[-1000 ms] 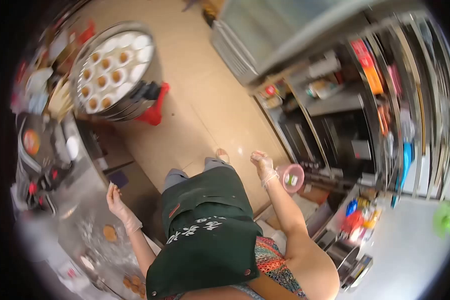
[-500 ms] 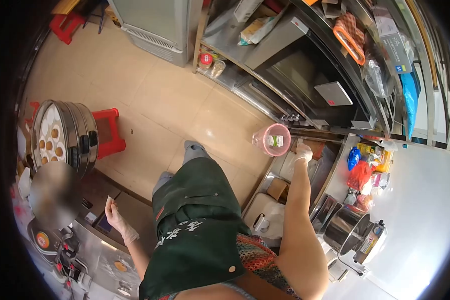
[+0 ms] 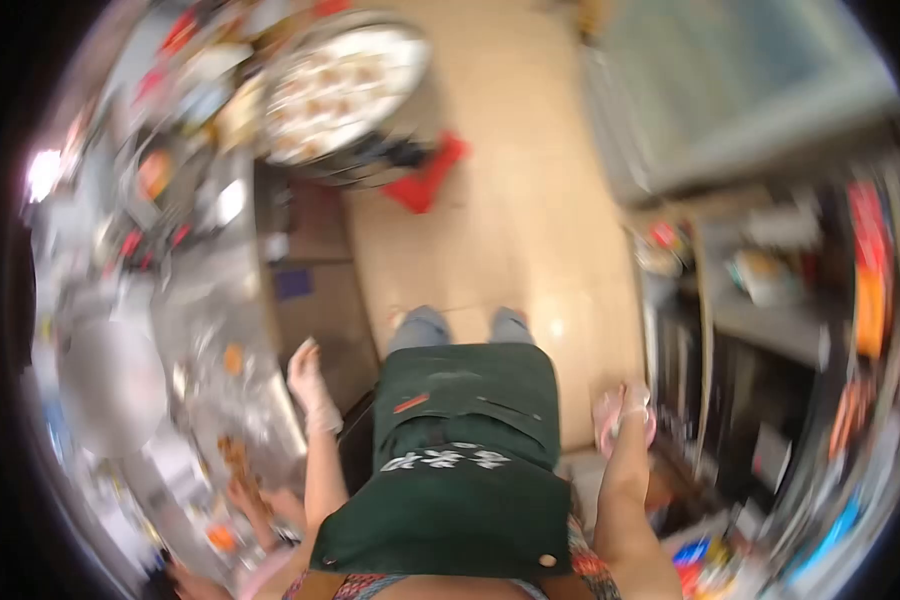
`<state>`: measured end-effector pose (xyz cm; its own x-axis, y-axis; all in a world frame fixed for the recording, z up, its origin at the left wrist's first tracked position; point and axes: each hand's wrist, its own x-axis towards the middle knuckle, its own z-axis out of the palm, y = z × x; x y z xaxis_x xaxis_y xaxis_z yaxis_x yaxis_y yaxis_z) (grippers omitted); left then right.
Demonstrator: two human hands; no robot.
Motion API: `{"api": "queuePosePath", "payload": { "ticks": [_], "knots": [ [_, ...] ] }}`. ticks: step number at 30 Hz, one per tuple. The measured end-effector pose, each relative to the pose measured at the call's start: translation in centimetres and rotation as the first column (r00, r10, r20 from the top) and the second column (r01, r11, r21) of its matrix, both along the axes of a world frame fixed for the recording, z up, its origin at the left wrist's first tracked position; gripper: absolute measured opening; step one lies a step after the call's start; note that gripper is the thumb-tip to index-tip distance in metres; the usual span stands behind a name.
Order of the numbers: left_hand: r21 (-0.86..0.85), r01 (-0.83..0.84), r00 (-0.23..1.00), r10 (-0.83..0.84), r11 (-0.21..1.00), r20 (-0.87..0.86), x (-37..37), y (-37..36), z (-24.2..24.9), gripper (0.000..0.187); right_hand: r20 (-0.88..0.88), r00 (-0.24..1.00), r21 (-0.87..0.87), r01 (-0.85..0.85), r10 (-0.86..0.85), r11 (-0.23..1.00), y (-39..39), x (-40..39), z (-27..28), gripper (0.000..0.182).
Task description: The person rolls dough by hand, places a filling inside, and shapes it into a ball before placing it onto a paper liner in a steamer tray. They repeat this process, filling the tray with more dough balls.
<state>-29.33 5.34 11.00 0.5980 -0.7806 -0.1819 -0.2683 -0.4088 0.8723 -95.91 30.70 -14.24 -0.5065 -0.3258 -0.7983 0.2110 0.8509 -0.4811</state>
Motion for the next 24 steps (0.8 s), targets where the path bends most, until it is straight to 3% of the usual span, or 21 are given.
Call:
{"api": "queuePosePath", "payload": {
  "ticks": [1,3,4,6,7,9,13,19,23,24],
  "knots": [
    [-0.014,-0.068,0.997,0.069,0.998,0.041,1.4,0.7,-0.2,0.022,0.007,0.949,-0.062,-0.313,0.314,0.948,-5.7,2.6,-1.6,0.014],
    [-0.156,-0.261,0.965,0.260,0.953,-0.026,4.7,1.3,-1.1,0.020,0.088,0.942,-0.152,-0.307,0.323,0.939,-17.5,13.3,1.2,0.018],
    [-0.146,-0.389,0.921,0.384,0.910,-0.063,7.5,1.5,-2.0,0.020,0.131,0.936,-0.195,-0.299,0.327,0.934,-24.1,19.0,3.4,0.022],
    [-0.145,-0.603,0.798,0.590,0.784,-0.124,12.9,1.6,-3.1,0.021,0.112,0.814,-0.325,-0.512,0.570,0.795,-32.5,29.6,8.8,0.026],
    [-0.139,-0.707,0.707,0.681,0.694,-0.194,14.4,0.2,-0.7,0.024,0.088,0.745,-0.376,-0.590,0.661,0.715,-35.8,34.5,11.2,0.029],
    [-0.207,-0.774,0.633,0.742,0.599,-0.221,21.0,0.6,-3.8,0.031,0.074,0.631,-0.435,-0.677,0.773,0.594,-40.3,43.9,16.0,0.032],
    [-0.097,-0.853,0.521,0.828,0.513,-0.207,28.9,0.3,-7.0,0.040,0.068,0.429,-0.425,-0.804,0.901,0.415,-44.8,58.9,18.7,0.030],
    [0.042,-0.881,0.444,0.853,0.472,-0.273,32.4,1.2,-8.0,0.040,0.118,0.120,-0.466,-0.870,0.986,0.162,-46.2,74.3,20.7,0.028],
    [0.107,-0.831,0.507,0.822,0.546,-0.259,32.4,0.2,-8.8,0.041,0.087,-0.046,-0.437,-0.900,0.995,-0.003,-47.6,82.5,20.9,0.024],
    [0.131,-0.814,0.519,0.810,0.565,-0.272,32.4,-0.6,-6.6,0.042,0.107,-0.060,-0.428,-0.904,0.992,-0.008,-47.5,85.0,21.9,0.022]
  ]
}}
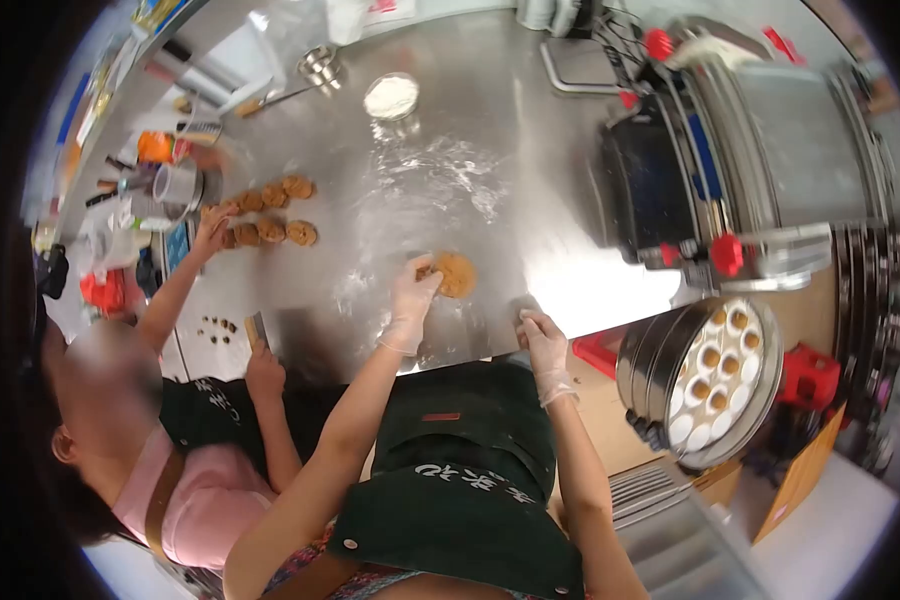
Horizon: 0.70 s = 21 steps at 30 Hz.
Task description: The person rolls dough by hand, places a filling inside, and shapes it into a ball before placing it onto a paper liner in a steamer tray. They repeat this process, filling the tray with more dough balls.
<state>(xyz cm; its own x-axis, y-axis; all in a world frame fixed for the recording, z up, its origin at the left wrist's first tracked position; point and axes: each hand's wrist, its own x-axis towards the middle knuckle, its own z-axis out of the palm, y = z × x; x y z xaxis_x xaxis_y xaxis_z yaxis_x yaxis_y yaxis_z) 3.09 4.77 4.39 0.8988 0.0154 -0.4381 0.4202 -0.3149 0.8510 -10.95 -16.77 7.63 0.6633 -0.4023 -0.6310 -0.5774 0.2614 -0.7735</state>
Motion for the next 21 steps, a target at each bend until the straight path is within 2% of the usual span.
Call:
{"api": "queuePosePath", "payload": {
  "ticks": [1,3,4,7,9,10,12,13,15,18,19,21],
  "knots": [
    [0.002,0.022,0.999,-0.022,1.000,-0.029,-0.1,-0.5,1.1,0.042,0.005,0.998,-0.019,-0.056,0.056,0.998,0.1,2.2,-0.2,0.022],
    [0.156,-0.011,0.996,-0.004,0.988,0.093,-0.9,-1.2,0.1,0.042,0.015,0.985,-0.057,-0.173,0.174,0.983,0.5,6.5,-0.6,0.023],
    [0.235,-0.036,0.988,0.000,0.971,0.153,-1.0,-1.7,0.0,0.043,0.048,0.962,-0.159,-0.257,0.267,0.953,0.8,8.6,-1.0,0.023],
    [0.315,-0.154,0.965,0.074,0.937,0.252,-1.1,-2.8,0.6,0.040,0.099,0.864,-0.459,-0.401,0.494,0.793,3.3,13.7,-2.5,0.025],
    [0.321,-0.132,0.982,0.080,0.938,0.171,-0.5,-3.2,1.0,0.039,0.092,0.796,-0.656,-0.403,0.598,0.638,5.2,16.5,-3.7,0.026],
    [0.320,-0.113,0.989,0.076,0.940,0.128,-0.5,-3.4,1.2,0.039,-0.014,0.766,-0.648,-0.497,0.643,0.577,6.2,17.8,-2.7,0.026],
    [0.211,-0.156,0.985,0.134,0.965,0.113,-0.5,-3.8,1.7,0.028,-0.222,0.681,-0.603,-0.659,0.698,0.450,7.6,19.7,-1.0,0.028],
    [0.155,-0.174,0.981,0.159,0.972,0.108,-0.4,-3.8,1.8,0.022,-0.246,0.663,-0.605,-0.675,0.707,0.422,7.7,19.8,-1.4,0.029],
    [0.165,-0.058,0.969,0.016,0.985,0.247,-2.3,-3.7,-0.8,0.019,-0.299,0.630,-0.605,-0.706,0.716,0.368,8.0,19.9,-2.2,0.030],
    [0.296,0.030,0.865,-0.174,0.955,0.471,-4.6,-3.7,-1.0,0.015,-0.198,0.531,-0.788,-0.587,0.824,0.189,7.8,18.0,-2.2,0.024],
    [0.361,0.043,0.807,-0.245,0.931,0.537,-4.8,-3.5,-0.8,0.014,-0.147,0.541,-0.856,-0.489,0.828,0.168,8.1,17.5,-2.9,0.021],
    [0.338,-0.042,0.811,-0.166,0.940,0.561,-5.5,-3.4,-1.3,0.014,-0.050,0.547,-0.954,-0.273,0.836,0.122,8.4,17.0,-4.2,0.015]
  ]
}}
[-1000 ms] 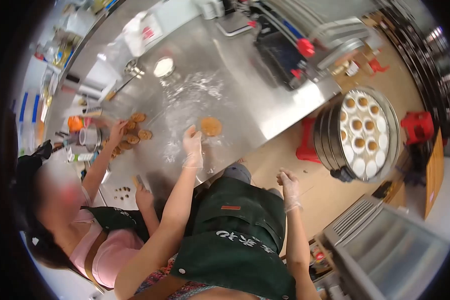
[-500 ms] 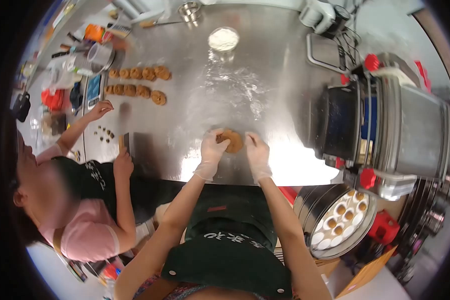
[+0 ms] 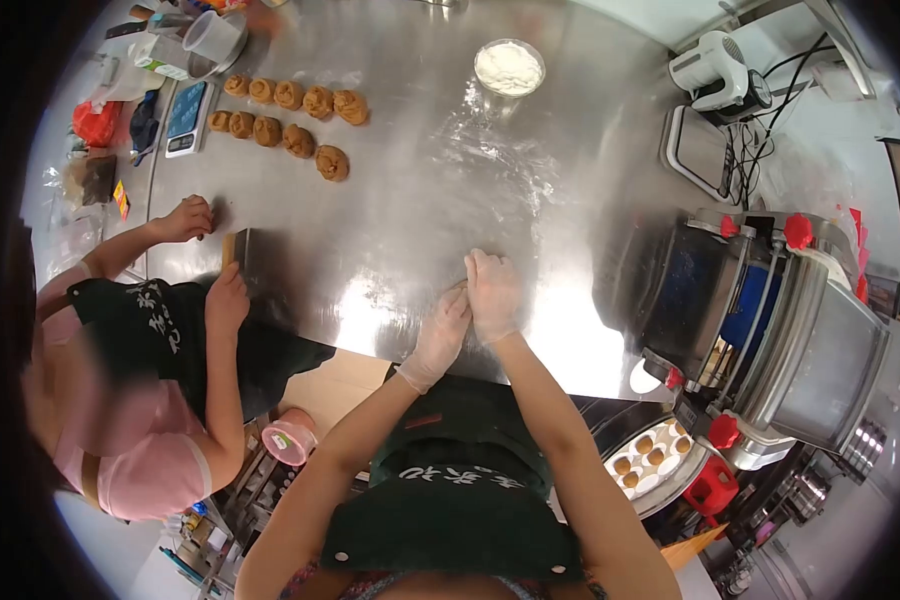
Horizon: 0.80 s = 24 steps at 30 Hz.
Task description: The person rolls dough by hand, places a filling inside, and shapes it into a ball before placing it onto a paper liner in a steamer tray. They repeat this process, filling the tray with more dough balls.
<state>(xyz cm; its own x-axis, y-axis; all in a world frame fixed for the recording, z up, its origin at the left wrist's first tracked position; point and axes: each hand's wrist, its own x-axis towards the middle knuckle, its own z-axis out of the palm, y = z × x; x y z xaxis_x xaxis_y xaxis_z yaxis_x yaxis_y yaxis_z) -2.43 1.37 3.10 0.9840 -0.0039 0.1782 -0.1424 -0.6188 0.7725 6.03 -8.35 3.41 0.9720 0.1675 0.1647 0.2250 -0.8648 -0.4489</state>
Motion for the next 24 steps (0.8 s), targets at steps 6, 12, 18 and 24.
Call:
{"api": "queuePosePath", "payload": {
  "ticks": [6,12,18,24],
  "knots": [
    [0.065,0.199,0.913,-0.161,0.978,-0.375,2.2,1.2,1.3,0.029,0.063,0.998,-0.054,0.008,-0.005,0.999,-0.6,1.0,-1.5,0.016],
    [-0.032,0.277,0.939,-0.278,0.960,-0.202,8.0,2.2,3.0,0.022,-0.534,0.613,0.030,0.702,-0.582,0.712,-1.7,-0.1,0.0,0.018],
    [0.003,0.686,0.691,-0.651,0.728,-0.314,9.2,4.5,3.1,0.025,-0.637,0.556,0.305,0.818,-0.534,0.487,-1.1,-2.2,-0.1,0.022],
    [0.241,0.468,0.847,-0.509,0.850,0.150,3.7,5.3,-1.2,0.032,0.122,0.922,0.027,0.368,-0.368,0.929,0.6,-2.2,-2.6,0.031]
  ]
}}
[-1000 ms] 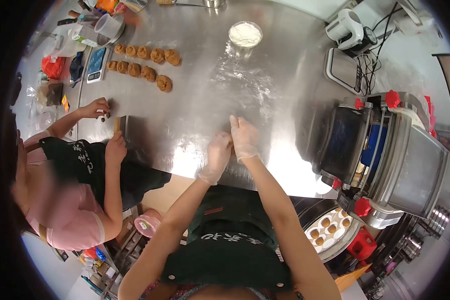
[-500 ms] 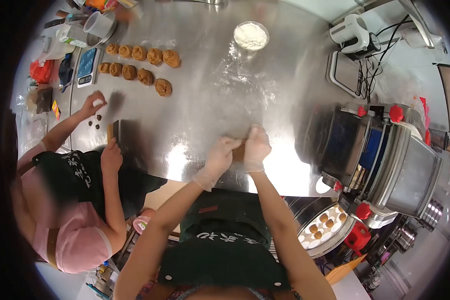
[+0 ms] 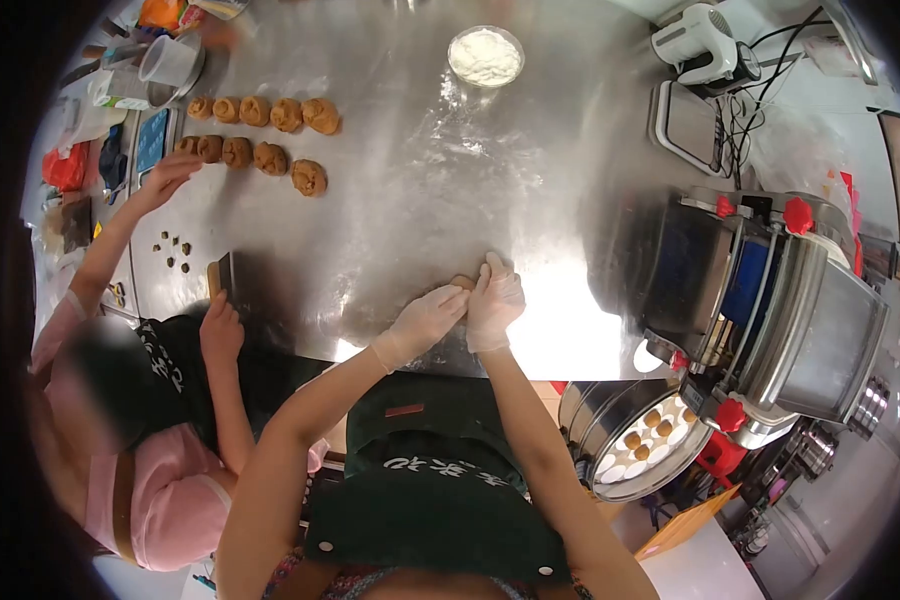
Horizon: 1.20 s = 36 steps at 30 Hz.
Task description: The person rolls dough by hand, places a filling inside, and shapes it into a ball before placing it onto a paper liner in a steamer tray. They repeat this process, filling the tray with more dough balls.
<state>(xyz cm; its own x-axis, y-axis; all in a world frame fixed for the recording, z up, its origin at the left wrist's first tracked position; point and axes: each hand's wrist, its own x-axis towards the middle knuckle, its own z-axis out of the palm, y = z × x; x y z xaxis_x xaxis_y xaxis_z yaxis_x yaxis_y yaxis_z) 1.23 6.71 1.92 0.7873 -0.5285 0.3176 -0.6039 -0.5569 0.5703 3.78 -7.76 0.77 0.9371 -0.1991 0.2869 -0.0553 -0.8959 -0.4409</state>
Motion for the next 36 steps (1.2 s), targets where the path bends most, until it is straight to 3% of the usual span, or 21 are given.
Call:
{"api": "queuePosePath", "payload": {
  "ticks": [2,5,8,11,14,18,19,21,22,23,24,26,27,30,36],
  "knots": [
    [-0.073,-0.101,0.990,0.093,0.992,-0.104,-1.0,-0.5,-0.9,0.035,-0.005,0.999,-0.057,-0.043,0.042,0.997,-0.4,0.3,-0.3,0.033],
    [-0.067,-0.064,0.909,0.030,0.996,-0.415,0.1,-0.7,0.7,0.032,-0.056,0.997,-0.045,-0.046,0.044,0.998,-0.8,0.7,-0.5,0.021],
    [-0.287,-0.240,0.969,0.211,0.927,-0.129,-0.1,-0.2,3.3,0.040,-0.151,0.988,0.297,0.065,-0.021,0.953,-1.7,-0.5,0.0,0.018],
    [-0.200,-0.409,0.905,0.367,0.890,-0.216,-3.3,-2.5,2.4,0.051,-0.460,0.867,0.485,0.425,-0.191,0.764,-2.2,-2.7,2.1,0.028],
    [-0.141,-0.481,0.861,0.436,0.865,-0.263,-3.8,-4.7,1.5,0.052,-0.734,0.659,0.526,0.705,-0.166,0.475,-1.8,-2.8,2.9,0.031],
    [-0.157,-0.540,0.815,0.467,0.827,-0.343,-4.0,-5.0,0.9,0.054,-0.470,0.879,0.403,0.299,-0.084,0.865,-0.9,-0.9,3.7,0.028],
    [-0.139,-0.587,0.752,0.474,0.798,-0.457,-4.2,-4.9,1.0,0.054,-0.177,0.984,0.278,0.035,0.015,0.960,-0.2,0.0,3.4,0.022],
    [-0.093,-0.668,0.595,0.455,0.738,-0.663,-4.0,-4.8,1.5,0.054,-0.127,0.952,0.162,-0.258,0.279,0.953,0.3,1.6,3.2,0.020],
    [-0.129,-0.689,0.637,0.511,0.713,-0.578,-3.7,-4.7,2.0,0.053,-0.114,0.905,0.098,-0.401,0.410,0.911,0.5,2.6,3.0,0.019],
    [-0.165,-0.707,0.664,0.566,0.688,-0.488,-3.6,-4.4,2.4,0.051,-0.075,0.894,0.088,-0.434,0.441,0.896,0.8,3.5,2.3,0.017],
    [-0.199,-0.720,0.679,0.618,0.665,-0.396,-3.6,-4.1,2.8,0.050,-0.161,0.887,0.046,-0.432,0.433,0.901,1.0,4.6,1.9,0.017],
    [-0.062,-0.593,0.770,0.543,0.803,-0.335,-3.7,-3.6,1.7,0.047,-0.332,0.861,-0.045,-0.423,0.386,0.905,1.0,5.8,1.8,0.019],
    [0.007,-0.517,0.815,0.495,0.856,-0.301,-3.2,-3.4,1.1,0.046,-0.287,0.869,-0.044,-0.432,0.403,0.901,0.9,6.0,1.6,0.021],
    [-0.060,-0.540,0.814,0.502,0.840,-0.292,-2.6,-3.2,0.0,0.043,-0.166,0.899,-0.020,-0.415,0.406,0.910,0.8,5.8,2.0,0.028],
    [0.064,-0.548,0.751,0.524,0.834,-0.401,-2.0,-3.5,0.8,0.040,-0.149,0.936,-0.062,-0.330,0.318,0.942,1.1,3.5,4.1,0.036]
  ]
}}
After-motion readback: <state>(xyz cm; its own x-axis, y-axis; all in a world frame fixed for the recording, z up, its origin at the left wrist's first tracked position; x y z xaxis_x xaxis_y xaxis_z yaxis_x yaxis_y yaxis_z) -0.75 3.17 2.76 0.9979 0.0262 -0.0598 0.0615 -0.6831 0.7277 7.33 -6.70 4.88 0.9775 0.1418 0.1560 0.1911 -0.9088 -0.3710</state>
